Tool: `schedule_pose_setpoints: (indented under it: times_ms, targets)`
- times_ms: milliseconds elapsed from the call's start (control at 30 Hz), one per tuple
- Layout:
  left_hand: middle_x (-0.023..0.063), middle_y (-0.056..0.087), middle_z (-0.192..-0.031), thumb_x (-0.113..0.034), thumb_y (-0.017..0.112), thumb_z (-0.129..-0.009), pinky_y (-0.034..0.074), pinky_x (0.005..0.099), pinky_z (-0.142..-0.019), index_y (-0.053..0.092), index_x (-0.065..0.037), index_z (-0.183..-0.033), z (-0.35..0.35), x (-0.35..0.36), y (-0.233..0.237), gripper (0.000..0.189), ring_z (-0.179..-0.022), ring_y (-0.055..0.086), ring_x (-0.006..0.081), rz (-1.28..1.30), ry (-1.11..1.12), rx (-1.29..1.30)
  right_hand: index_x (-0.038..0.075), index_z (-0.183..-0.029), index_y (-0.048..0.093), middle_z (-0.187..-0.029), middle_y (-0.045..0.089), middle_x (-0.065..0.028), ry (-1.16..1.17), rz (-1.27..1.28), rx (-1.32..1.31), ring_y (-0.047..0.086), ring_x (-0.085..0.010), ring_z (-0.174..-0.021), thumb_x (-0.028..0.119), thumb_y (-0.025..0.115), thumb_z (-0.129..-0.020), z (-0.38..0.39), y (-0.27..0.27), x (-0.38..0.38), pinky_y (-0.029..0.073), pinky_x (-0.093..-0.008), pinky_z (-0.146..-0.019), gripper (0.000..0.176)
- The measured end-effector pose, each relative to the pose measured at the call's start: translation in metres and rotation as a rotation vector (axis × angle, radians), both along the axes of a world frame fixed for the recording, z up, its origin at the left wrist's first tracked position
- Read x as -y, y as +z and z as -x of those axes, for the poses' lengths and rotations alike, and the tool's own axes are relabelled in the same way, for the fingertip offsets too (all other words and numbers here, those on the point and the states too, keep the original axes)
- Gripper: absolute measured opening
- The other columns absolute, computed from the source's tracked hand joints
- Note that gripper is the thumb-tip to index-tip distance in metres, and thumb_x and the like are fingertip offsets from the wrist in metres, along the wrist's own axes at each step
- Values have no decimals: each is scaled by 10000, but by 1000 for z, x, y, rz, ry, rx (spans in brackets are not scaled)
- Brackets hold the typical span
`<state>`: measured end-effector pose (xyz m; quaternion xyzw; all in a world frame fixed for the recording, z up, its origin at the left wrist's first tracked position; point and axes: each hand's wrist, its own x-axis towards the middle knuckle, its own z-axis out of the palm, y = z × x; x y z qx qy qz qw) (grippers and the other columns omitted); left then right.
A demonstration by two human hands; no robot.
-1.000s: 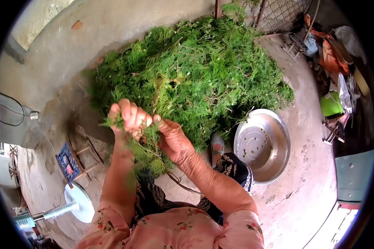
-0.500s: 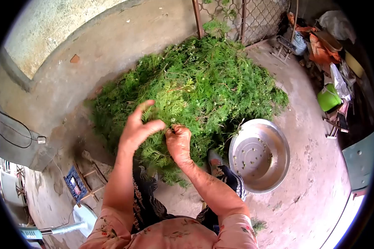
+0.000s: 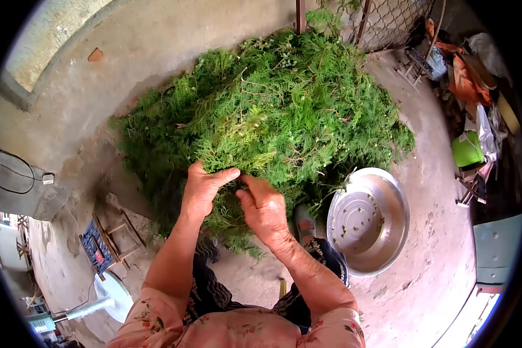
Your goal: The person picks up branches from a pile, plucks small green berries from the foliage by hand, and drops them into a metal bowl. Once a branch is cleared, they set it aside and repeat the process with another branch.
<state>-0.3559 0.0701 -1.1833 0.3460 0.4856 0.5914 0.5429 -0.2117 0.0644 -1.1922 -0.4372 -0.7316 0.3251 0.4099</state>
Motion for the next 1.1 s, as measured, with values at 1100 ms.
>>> schedule_pose_setpoints:
  times_ms: [1100]
  targets:
    - [28, 653, -879, -8, 703, -699, 472, 278, -682, 634, -27, -925, -12, -2, -5, 237, -747, 597, 125, 35, 112, 148, 30, -932, 542, -882, 591, -89, 23, 866, -1168, 600, -135, -667, 68, 499, -878, -21, 19, -36, 456, -237, -497, 79]
